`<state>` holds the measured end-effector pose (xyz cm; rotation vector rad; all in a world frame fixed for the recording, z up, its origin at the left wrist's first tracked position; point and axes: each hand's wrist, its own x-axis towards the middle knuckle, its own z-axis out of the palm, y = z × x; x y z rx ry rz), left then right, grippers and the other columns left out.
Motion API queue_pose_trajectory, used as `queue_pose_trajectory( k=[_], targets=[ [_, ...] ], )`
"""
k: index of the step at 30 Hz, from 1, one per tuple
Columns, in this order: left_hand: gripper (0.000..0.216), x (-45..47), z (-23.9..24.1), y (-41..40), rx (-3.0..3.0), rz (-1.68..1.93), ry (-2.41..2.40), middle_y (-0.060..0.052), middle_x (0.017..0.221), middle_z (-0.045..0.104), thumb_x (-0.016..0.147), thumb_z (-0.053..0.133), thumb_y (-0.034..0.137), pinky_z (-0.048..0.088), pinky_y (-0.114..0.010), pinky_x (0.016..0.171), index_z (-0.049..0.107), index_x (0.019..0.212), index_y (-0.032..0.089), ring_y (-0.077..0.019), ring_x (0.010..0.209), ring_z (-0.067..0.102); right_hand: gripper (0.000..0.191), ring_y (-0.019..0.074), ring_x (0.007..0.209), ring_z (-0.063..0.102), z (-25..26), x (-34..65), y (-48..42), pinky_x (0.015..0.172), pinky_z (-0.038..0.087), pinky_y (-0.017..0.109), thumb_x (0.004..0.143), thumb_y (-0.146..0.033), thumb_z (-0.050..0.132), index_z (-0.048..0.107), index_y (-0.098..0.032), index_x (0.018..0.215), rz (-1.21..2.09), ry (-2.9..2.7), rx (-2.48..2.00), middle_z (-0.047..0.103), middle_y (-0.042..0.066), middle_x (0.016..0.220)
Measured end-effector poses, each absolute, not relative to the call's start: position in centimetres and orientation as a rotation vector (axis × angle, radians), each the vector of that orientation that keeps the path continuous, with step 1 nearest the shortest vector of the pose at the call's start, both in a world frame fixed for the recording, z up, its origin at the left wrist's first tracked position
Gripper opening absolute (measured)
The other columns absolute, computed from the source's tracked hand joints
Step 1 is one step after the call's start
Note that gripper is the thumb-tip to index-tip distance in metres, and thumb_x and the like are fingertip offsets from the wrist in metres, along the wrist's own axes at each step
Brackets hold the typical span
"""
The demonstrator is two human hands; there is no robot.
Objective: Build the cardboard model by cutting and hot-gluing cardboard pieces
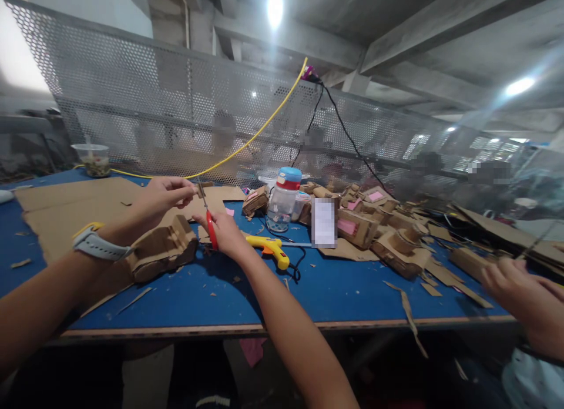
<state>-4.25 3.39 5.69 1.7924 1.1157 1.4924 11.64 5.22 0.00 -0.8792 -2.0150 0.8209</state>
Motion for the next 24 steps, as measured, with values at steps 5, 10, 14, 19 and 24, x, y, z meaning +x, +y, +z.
queue_pose_trajectory(
  k=[5, 10, 14, 19, 24],
  targets=[
    [0.014, -4.3, 5.9, 3.4, 1.772, 1.516, 1.137, 0.001, 0.052, 0.054, 0.064, 0.067, 0.029, 0.035, -0.024, 0.049, 0.062, 0.056, 0.018, -0.0102, 0.049, 0.044, 0.060, 0.0106, 0.051, 0.040, -0.1, 11.5, 5.4, 0.052, 0.035, 0.025, 0.077, -0.080, 0.044, 0.038, -0.022, 0.062, 1.041, -1.977, -0.839, 0.041, -0.004, 0.055],
    [0.008, -4.4, 6.7, 3.3, 1.677, 1.605, 1.173, 0.000, 0.057, 0.060, 0.065, 0.066, 0.024, 0.041, -0.021, 0.052, 0.065, 0.060, 0.018, -0.0109, 0.056, 0.054, 0.061, 0.0114, 0.057, 0.039, -0.2, 11.6, 5.7, 0.053, 0.033, 0.025, 0.079, -0.081, 0.035, 0.038, -0.022, 0.065, 0.879, -2.034, -0.817, 0.041, -0.003, 0.060],
    [0.012, -4.4, 7.0, 3.1, 1.562, 1.588, 1.113, -0.002, 0.067, 0.066, 0.063, 0.070, 0.024, 0.052, -0.025, 0.064, 0.062, 0.063, 0.016, -0.0135, 0.066, 0.063, 0.059, 0.0127, 0.060, 0.040, -0.1, 11.8, 5.9, 0.056, 0.033, 0.026, 0.082, -0.079, 0.032, 0.038, -0.022, 0.065, 0.822, -2.014, -0.842, 0.041, -0.002, 0.062],
    [0.015, -4.3, 6.5, 3.0, 1.567, 1.517, 1.092, -0.002, 0.063, 0.065, 0.060, 0.072, 0.020, 0.054, -0.027, 0.063, 0.057, 0.060, 0.016, -0.0153, 0.063, 0.065, 0.054, 0.0130, 0.063, 0.040, -0.1, 11.7, 5.8, 0.058, 0.033, 0.026, 0.084, -0.073, 0.038, 0.039, -0.022, 0.068, 0.850, -2.057, -0.789, 0.041, -0.002, 0.064],
    [0.014, -4.2, 6.3, 3.4, 1.725, 1.568, 1.063, 0.002, 0.057, 0.058, 0.062, 0.072, 0.023, 0.041, -0.020, 0.048, 0.065, 0.069, 0.014, -0.0069, 0.048, 0.048, 0.053, 0.0131, 0.065, 0.042, 0.1, 11.7, 5.4, 0.059, 0.035, 0.025, 0.083, -0.072, 0.042, 0.041, -0.021, 0.070, 0.881, -2.071, -0.762, 0.043, -0.003, 0.065]
  ],
)
